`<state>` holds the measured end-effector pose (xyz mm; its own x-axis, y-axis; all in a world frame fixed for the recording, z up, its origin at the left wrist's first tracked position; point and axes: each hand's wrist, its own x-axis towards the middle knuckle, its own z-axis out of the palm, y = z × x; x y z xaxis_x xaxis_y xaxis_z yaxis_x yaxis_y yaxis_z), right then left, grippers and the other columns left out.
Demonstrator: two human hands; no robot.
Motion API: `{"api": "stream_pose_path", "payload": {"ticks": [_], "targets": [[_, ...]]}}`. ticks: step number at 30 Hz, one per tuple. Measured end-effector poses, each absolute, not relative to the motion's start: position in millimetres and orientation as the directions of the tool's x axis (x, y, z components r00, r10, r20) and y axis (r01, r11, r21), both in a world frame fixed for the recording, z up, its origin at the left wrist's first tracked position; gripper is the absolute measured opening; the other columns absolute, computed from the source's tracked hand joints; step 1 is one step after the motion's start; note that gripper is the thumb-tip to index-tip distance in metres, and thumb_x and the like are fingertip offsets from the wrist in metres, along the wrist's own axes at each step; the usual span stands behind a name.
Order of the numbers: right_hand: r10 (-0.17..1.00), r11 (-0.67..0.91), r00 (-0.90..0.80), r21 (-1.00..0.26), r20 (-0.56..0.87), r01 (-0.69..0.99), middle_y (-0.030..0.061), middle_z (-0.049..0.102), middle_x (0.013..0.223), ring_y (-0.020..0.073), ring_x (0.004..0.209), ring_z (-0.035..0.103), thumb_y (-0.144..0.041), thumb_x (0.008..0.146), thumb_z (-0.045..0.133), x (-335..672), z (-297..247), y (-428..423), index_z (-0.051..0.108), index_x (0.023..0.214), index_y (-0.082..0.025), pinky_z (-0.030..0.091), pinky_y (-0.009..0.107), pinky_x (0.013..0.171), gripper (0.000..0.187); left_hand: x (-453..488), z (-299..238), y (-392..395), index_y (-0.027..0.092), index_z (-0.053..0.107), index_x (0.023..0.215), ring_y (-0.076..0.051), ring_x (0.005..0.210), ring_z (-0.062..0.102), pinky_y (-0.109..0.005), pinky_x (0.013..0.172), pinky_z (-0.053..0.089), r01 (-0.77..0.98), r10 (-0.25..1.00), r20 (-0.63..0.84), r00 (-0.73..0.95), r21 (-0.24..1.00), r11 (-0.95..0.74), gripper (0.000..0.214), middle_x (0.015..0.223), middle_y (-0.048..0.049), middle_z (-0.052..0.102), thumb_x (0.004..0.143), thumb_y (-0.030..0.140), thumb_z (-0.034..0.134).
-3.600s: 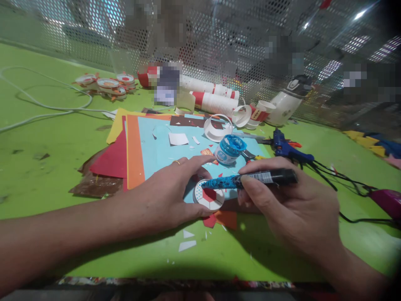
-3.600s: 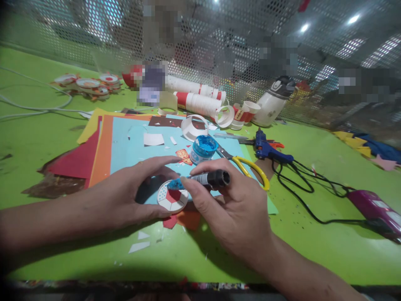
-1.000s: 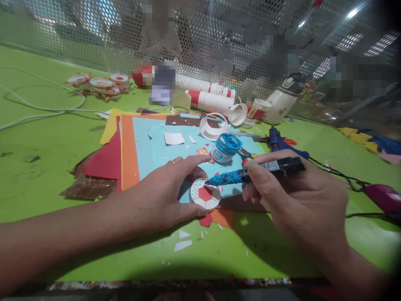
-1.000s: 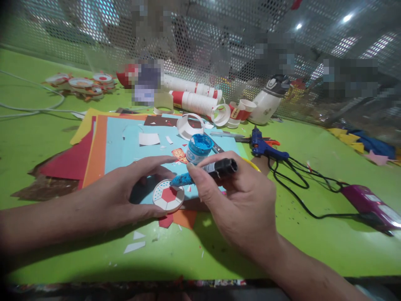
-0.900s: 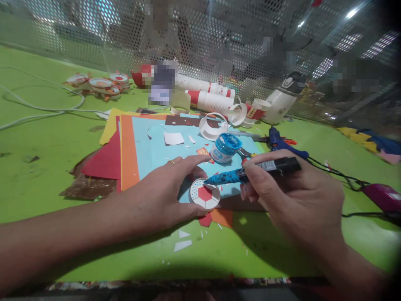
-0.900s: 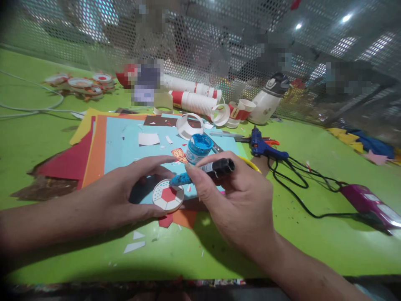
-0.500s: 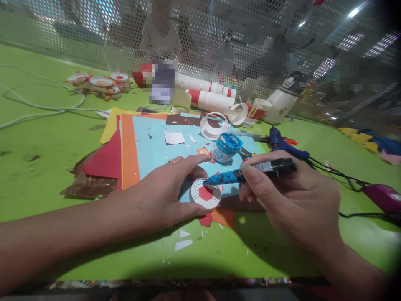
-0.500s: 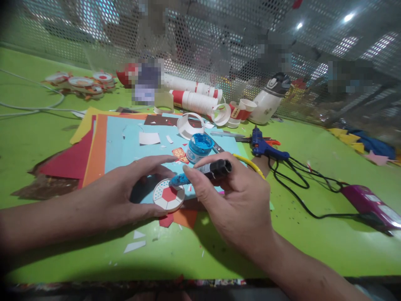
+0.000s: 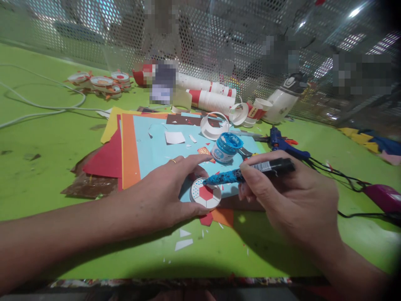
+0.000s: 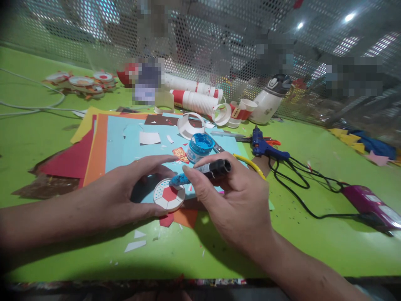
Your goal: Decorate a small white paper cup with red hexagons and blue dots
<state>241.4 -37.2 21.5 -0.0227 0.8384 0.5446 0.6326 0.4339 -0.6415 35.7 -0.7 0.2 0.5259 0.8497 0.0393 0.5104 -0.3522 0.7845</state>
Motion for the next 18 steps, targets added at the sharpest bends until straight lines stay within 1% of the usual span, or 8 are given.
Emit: {"api": "stream_pose_path", "payload": {"ticks": [10, 18], "targets": [[0.85, 0.423, -0.021, -0.657, 0.527, 0.624, -0.0044, 0.058, 0.055, 0.0103, 0.046, 0.054, -0.039, 0.087, 0.067, 240.6, 21.7, -37.0, 0.065, 0.081, -0.022, 0.045, 0.025, 0.046, 0.018, 34.8, -0.9, -2.1, 0.028, 0.04, 0.143, -0.025, 0.105, 0.063, -0.039, 0.091, 0.049, 0.516, 0.844, 0.042, 0.534, 0.775, -0.365, 0.081, 0.12, -0.0039, 0.067, 0.071, 0.035, 0.077], [0.852, 0.417, -0.009, -0.667, 0.524, 0.618, -0.004, 0.058, 0.053, 0.0112, 0.044, 0.054, -0.039, 0.087, 0.067, 239.4, 22.1, -35.8, 0.064, 0.079, -0.022, 0.045, 0.026, 0.045, 0.019, 34.1, -0.5, 0.3, 0.026, 0.039, 0.143, -0.026, 0.105, 0.062, -0.038, 0.091, 0.048, 0.518, 0.838, 0.047, 0.544, 0.766, -0.38, 0.08, 0.12, -0.005, 0.067, 0.073, 0.036, 0.076]]}}
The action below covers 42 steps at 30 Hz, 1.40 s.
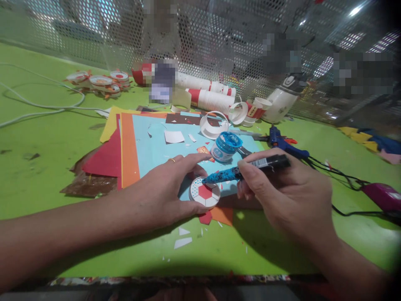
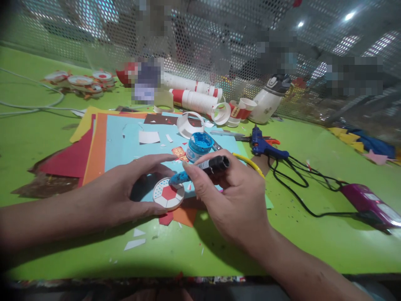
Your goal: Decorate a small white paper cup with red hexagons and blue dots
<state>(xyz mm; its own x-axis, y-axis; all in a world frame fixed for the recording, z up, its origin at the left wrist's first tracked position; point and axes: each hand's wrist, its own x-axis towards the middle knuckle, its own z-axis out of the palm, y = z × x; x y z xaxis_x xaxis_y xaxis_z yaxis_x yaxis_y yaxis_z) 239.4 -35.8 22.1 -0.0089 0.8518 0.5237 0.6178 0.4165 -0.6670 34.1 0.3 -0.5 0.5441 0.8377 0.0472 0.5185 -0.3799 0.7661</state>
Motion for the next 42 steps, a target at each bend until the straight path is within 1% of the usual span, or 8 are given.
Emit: {"api": "stream_pose_path", "payload": {"ticks": [5, 9, 11, 15, 21, 28, 32, 42], "targets": [[0.864, 0.418, 0.014, -0.733, 0.503, 0.537, -0.0045, 0.058, 0.051, 0.0105, 0.042, 0.054, -0.036, 0.087, 0.068, 236.9, 25.1, -35.2, 0.064, 0.076, -0.022, 0.045, 0.024, 0.041, 0.018, 33.1, -0.9, -0.1, 0.024, 0.038, 0.145, -0.026, 0.105, 0.062, -0.041, 0.094, 0.047, 0.527, 0.836, 0.046, 0.547, 0.757, -0.386, 0.082, 0.122, -0.0067, 0.066, 0.074, 0.038, 0.076], [0.837, 0.393, 0.165, -0.782, 0.523, 0.485, -0.0051, 0.059, 0.051, 0.01, 0.041, 0.055, -0.036, 0.086, 0.069, 238.2, 30.6, -39.2, 0.065, 0.077, -0.022, 0.047, 0.023, 0.039, 0.018, 32.2, -0.8, -1.8, 0.026, 0.037, 0.146, -0.026, 0.103, 0.063, -0.041, 0.093, 0.047, 0.529, 0.842, 0.036, 0.538, 0.764, -0.371, 0.083, 0.121, -0.0055, 0.066, 0.074, 0.039, 0.075], [0.824, 0.39, 0.199, -0.786, 0.531, 0.479, -0.0051, 0.059, 0.052, 0.0107, 0.041, 0.056, -0.036, 0.086, 0.07, 238.3, 32.3, -41.3, 0.065, 0.078, -0.022, 0.049, 0.024, 0.04, 0.016, 32.4, 0.0, -1.9, 0.027, 0.037, 0.145, -0.026, 0.103, 0.063, -0.04, 0.093, 0.048, 0.527, 0.842, 0.028, 0.539, 0.769, -0.363, 0.082, 0.121, -0.0051, 0.066, 0.074, 0.038, 0.075], [0.842, 0.387, 0.142, -0.765, 0.521, 0.515, -0.0044, 0.058, 0.051, 0.0121, 0.041, 0.056, -0.034, 0.085, 0.07, 236.4, 33.0, -43.3, 0.065, 0.076, -0.022, 0.047, 0.026, 0.039, 0.016, 33.0, 1.2, -1.0, 0.025, 0.037, 0.145, -0.027, 0.105, 0.062, -0.042, 0.094, 0.047, 0.532, 0.842, 0.021, 0.539, 0.767, -0.36, 0.082, 0.123, -0.0065, 0.065, 0.074, 0.039, 0.076], [0.814, 0.423, 0.084, -0.687, 0.574, 0.591, -0.0035, 0.058, 0.052, 0.0124, 0.042, 0.053, -0.031, 0.086, 0.068, 236.8, 33.3, -42.4, 0.064, 0.074, -0.023, 0.045, 0.027, 0.04, 0.015, 32.9, 0.6, -0.8, 0.027, 0.037, 0.145, -0.026, 0.107, 0.062, -0.041, 0.094, 0.047, 0.53, 0.839, 0.023, 0.544, 0.765, -0.365, 0.081, 0.125, -0.006, 0.064, 0.075, 0.038, 0.075], [0.817, 0.447, -0.02, -0.61, 0.577, 0.654, -0.0042, 0.061, 0.054, 0.0099, 0.045, 0.055, -0.034, 0.088, 0.066, 237.4, 33.1, -40.6, 0.066, 0.079, -0.022, 0.044, 0.023, 0.043, 0.014, 31.5, -0.1, -1.7, 0.027, 0.039, 0.142, -0.027, 0.109, 0.061, -0.041, 0.095, 0.047, 0.523, 0.824, 0.057, 0.564, 0.748, -0.409, 0.076, 0.122, -0.005, 0.066, 0.076, 0.036, 0.075], [0.815, 0.481, -0.073, -0.602, 0.575, 0.638, -0.005, 0.061, 0.057, 0.0085, 0.044, 0.054, -0.031, 0.087, 0.067, 238.0, 31.5, -39.5, 0.065, 0.082, -0.021, 0.043, 0.022, 0.043, 0.011, 32.0, -2.1, -1.1, 0.028, 0.039, 0.142, -0.026, 0.108, 0.062, -0.04, 0.094, 0.048, 0.508, 0.822, 0.076, 0.565, 0.753, -0.419, 0.076, 0.12, -0.0037, 0.067, 0.076, 0.037, 0.075], [0.825, 0.466, -0.086, -0.585, 0.559, 0.663, -0.0041, 0.061, 0.057, 0.0102, 0.047, 0.055, -0.034, 0.088, 0.066, 238.5, 30.0, -39.3, 0.066, 0.08, -0.022, 0.045, 0.024, 0.048, 0.014, 32.3, 0.7, -2.7, 0.027, 0.039, 0.144, -0.027, 0.108, 0.063, -0.04, 0.094, 0.049, 0.521, 0.831, 0.051, 0.553, 0.757, -0.393, 0.079, 0.122, -0.0053, 0.066, 0.075, 0.036, 0.076]]}}
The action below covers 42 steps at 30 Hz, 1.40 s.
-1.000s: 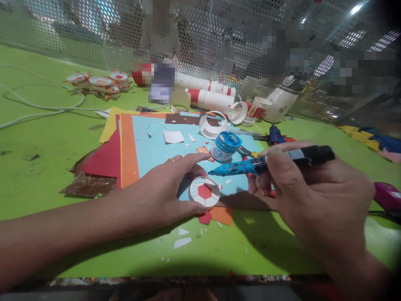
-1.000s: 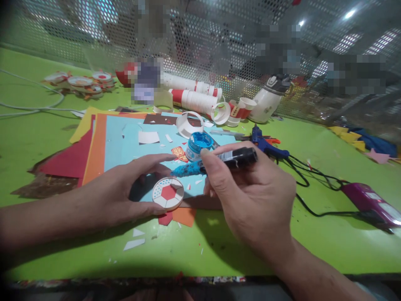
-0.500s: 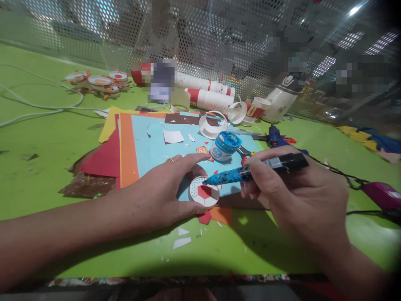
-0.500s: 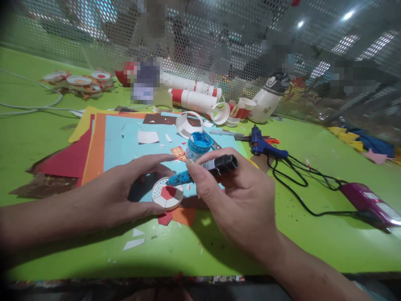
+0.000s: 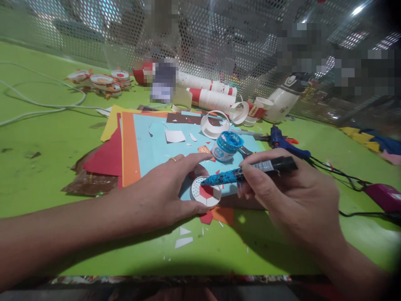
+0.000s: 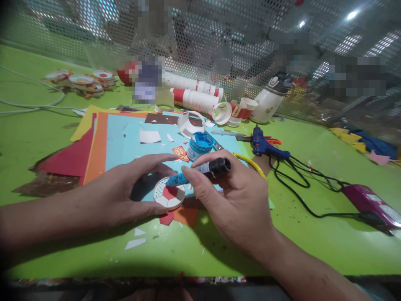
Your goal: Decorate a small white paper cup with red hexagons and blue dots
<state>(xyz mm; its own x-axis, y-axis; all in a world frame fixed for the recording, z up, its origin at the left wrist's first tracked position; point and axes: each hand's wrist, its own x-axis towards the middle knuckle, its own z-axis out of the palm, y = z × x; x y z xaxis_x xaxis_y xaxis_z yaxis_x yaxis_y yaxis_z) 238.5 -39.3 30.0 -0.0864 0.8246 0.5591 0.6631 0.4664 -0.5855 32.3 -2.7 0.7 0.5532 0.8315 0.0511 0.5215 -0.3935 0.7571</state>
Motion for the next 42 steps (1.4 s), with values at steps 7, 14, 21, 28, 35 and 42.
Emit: {"api": "stream_pose_path", "payload": {"ticks": [7, 14, 21, 28, 35, 42], "targets": [[0.827, 0.463, -0.087, -0.587, 0.555, 0.664, -0.0033, 0.063, 0.059, 0.011, 0.048, 0.056, -0.032, 0.087, 0.066, 238.1, 30.4, -37.6, 0.065, 0.08, -0.022, 0.045, 0.025, 0.047, 0.012, 34.3, -1.0, -2.3, 0.027, 0.036, 0.146, -0.027, 0.109, 0.062, -0.041, 0.096, 0.048, 0.511, 0.832, 0.06, 0.551, 0.764, -0.393, 0.083, 0.123, -0.0063, 0.066, 0.074, 0.035, 0.076], [0.835, 0.455, -0.086, -0.596, 0.543, 0.662, -0.0032, 0.062, 0.059, 0.0105, 0.049, 0.056, -0.032, 0.088, 0.065, 237.9, 29.3, -37.3, 0.066, 0.081, -0.02, 0.047, 0.025, 0.05, 0.014, 33.5, -0.3, -2.4, 0.026, 0.037, 0.146, -0.026, 0.107, 0.062, -0.04, 0.095, 0.048, 0.523, 0.834, 0.061, 0.548, 0.754, -0.398, 0.082, 0.122, -0.0053, 0.066, 0.074, 0.034, 0.077], [0.831, 0.468, -0.098, -0.593, 0.547, 0.655, -0.0036, 0.062, 0.059, 0.0112, 0.049, 0.056, -0.035, 0.088, 0.066, 240.7, 26.4, -37.0, 0.066, 0.083, -0.022, 0.047, 0.026, 0.049, 0.014, 34.5, 1.0, -2.1, 0.026, 0.037, 0.146, -0.026, 0.108, 0.062, -0.04, 0.095, 0.048, 0.522, 0.836, 0.046, 0.547, 0.762, -0.384, 0.083, 0.123, -0.0051, 0.066, 0.074, 0.034, 0.076], [0.832, 0.462, -0.06, -0.629, 0.552, 0.625, -0.0039, 0.061, 0.057, 0.0099, 0.047, 0.056, -0.031, 0.088, 0.066, 237.9, 30.6, -39.5, 0.066, 0.082, -0.022, 0.048, 0.022, 0.046, 0.011, 34.6, 1.1, -1.6, 0.025, 0.038, 0.146, -0.027, 0.108, 0.062, -0.04, 0.094, 0.048, 0.524, 0.839, 0.048, 0.543, 0.761, -0.383, 0.083, 0.122, -0.0057, 0.066, 0.073, 0.034, 0.077], [0.842, 0.438, -0.014, -0.668, 0.54, 0.602, -0.0039, 0.061, 0.056, 0.0095, 0.046, 0.056, -0.033, 0.088, 0.066, 237.4, 32.8, -39.6, 0.065, 0.082, -0.021, 0.047, 0.02, 0.043, 0.014, 35.1, 1.1, -1.4, 0.026, 0.041, 0.143, -0.025, 0.102, 0.063, -0.037, 0.089, 0.049, 0.524, 0.833, 0.056, 0.551, 0.753, -0.398, 0.078, 0.119, -0.0047, 0.067, 0.074, 0.036, 0.076], [0.819, 0.469, -0.076, -0.587, 0.569, 0.66, -0.0042, 0.059, 0.057, 0.0082, 0.047, 0.053, -0.032, 0.09, 0.064, 239.6, 31.8, -37.7, 0.064, 0.08, -0.021, 0.043, 0.021, 0.046, 0.015, 35.3, -0.1, -1.6, 0.026, 0.038, 0.146, -0.025, 0.107, 0.062, -0.039, 0.094, 0.048, 0.526, 0.844, 0.045, 0.535, 0.763, -0.375, 0.086, 0.121, -0.0044, 0.067, 0.071, 0.033, 0.079]]}}
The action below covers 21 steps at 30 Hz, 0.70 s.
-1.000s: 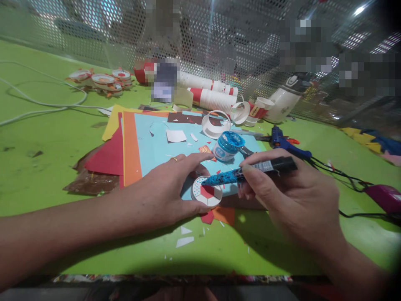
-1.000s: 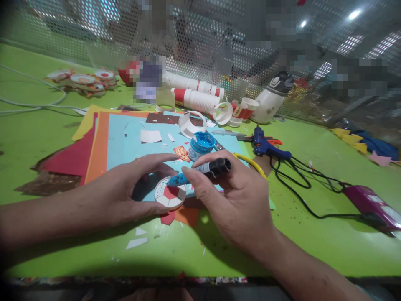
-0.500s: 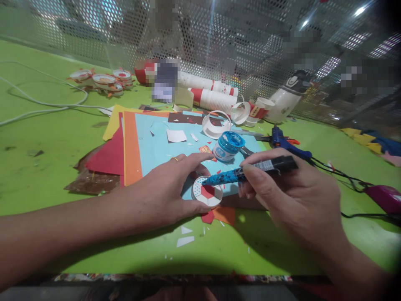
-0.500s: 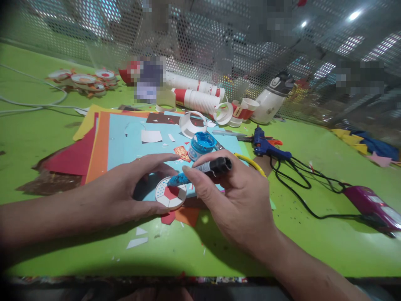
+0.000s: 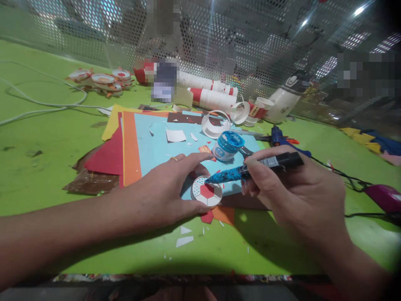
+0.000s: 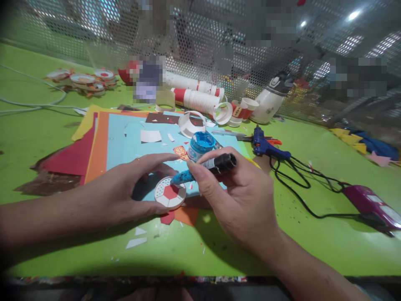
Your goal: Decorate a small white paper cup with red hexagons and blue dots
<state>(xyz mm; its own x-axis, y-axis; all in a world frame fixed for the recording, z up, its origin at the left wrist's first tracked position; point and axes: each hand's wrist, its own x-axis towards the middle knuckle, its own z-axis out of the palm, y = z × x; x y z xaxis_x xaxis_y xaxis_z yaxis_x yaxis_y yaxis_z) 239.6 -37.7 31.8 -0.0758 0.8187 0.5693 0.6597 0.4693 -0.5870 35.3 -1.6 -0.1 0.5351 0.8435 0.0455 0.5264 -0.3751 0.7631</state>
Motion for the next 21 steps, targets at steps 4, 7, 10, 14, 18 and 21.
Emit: {"api": "stream_pose_path", "payload": {"ticks": [4, 7, 10, 14, 18, 21], "targets": [[0.808, 0.48, -0.097, -0.553, 0.582, 0.681, -0.0043, 0.06, 0.058, 0.0082, 0.049, 0.053, -0.033, 0.09, 0.064, 240.5, 31.7, -37.8, 0.065, 0.08, -0.021, 0.043, 0.022, 0.049, 0.016, 34.4, -0.7, -1.7, 0.027, 0.037, 0.146, -0.025, 0.106, 0.062, -0.039, 0.095, 0.048, 0.528, 0.844, 0.048, 0.535, 0.761, -0.378, 0.086, 0.122, -0.0044, 0.066, 0.071, 0.034, 0.079], [0.808, 0.479, -0.097, -0.552, 0.581, 0.683, -0.0041, 0.06, 0.059, 0.0084, 0.05, 0.054, -0.034, 0.09, 0.064, 241.0, 31.5, -37.1, 0.065, 0.08, -0.021, 0.044, 0.023, 0.052, 0.016, 34.5, -0.8, -1.6, 0.027, 0.038, 0.146, -0.025, 0.105, 0.062, -0.038, 0.095, 0.048, 0.524, 0.844, 0.054, 0.534, 0.762, -0.38, 0.085, 0.121, -0.0039, 0.067, 0.071, 0.033, 0.079], [0.813, 0.481, -0.108, -0.555, 0.573, 0.678, -0.0035, 0.062, 0.062, 0.0087, 0.05, 0.054, -0.035, 0.09, 0.063, 240.8, 30.9, -36.1, 0.065, 0.081, -0.021, 0.046, 0.024, 0.055, 0.017, 34.5, -0.7, -1.6, 0.028, 0.038, 0.145, -0.025, 0.105, 0.062, -0.038, 0.094, 0.048, 0.524, 0.845, 0.055, 0.532, 0.763, -0.38, 0.085, 0.12, -0.0036, 0.067, 0.072, 0.034, 0.078], [0.829, 0.469, -0.118, -0.564, 0.547, 0.68, -0.0028, 0.063, 0.064, 0.0092, 0.051, 0.055, -0.034, 0.09, 0.063, 240.0, 31.0, -36.9, 0.064, 0.081, -0.021, 0.046, 0.026, 0.057, 0.017, 33.8, -1.6, -1.2, 0.028, 0.037, 0.146, -0.025, 0.106, 0.062, -0.038, 0.094, 0.048, 0.52, 0.844, 0.06, 0.534, 0.763, -0.383, 0.085, 0.122, -0.0039, 0.066, 0.072, 0.035, 0.078], [0.834, 0.469, -0.132, -0.562, 0.536, 0.681, -0.0032, 0.061, 0.062, 0.0093, 0.05, 0.054, -0.032, 0.09, 0.062, 240.4, 32.5, -38.3, 0.063, 0.08, -0.021, 0.045, 0.025, 0.054, 0.015, 33.3, -2.2, -1.1, 0.029, 0.036, 0.146, -0.025, 0.107, 0.062, -0.038, 0.094, 0.048, 0.518, 0.839, 0.068, 0.54, 0.758, -0.395, 0.085, 0.122, -0.0035, 0.066, 0.072, 0.035, 0.078], [0.838, 0.474, -0.154, -0.559, 0.524, 0.68, -0.0044, 0.059, 0.058, 0.0091, 0.048, 0.051, -0.032, 0.091, 0.062, 241.7, 32.6, -37.6, 0.063, 0.08, -0.021, 0.043, 0.024, 0.05, 0.015, 33.2, -1.4, -1.8, 0.029, 0.038, 0.145, -0.025, 0.108, 0.062, -0.038, 0.092, 0.048, 0.524, 0.839, 0.057, 0.542, 0.757, -0.39, 0.083, 0.123, -0.0041, 0.065, 0.072, 0.035, 0.078]]}}
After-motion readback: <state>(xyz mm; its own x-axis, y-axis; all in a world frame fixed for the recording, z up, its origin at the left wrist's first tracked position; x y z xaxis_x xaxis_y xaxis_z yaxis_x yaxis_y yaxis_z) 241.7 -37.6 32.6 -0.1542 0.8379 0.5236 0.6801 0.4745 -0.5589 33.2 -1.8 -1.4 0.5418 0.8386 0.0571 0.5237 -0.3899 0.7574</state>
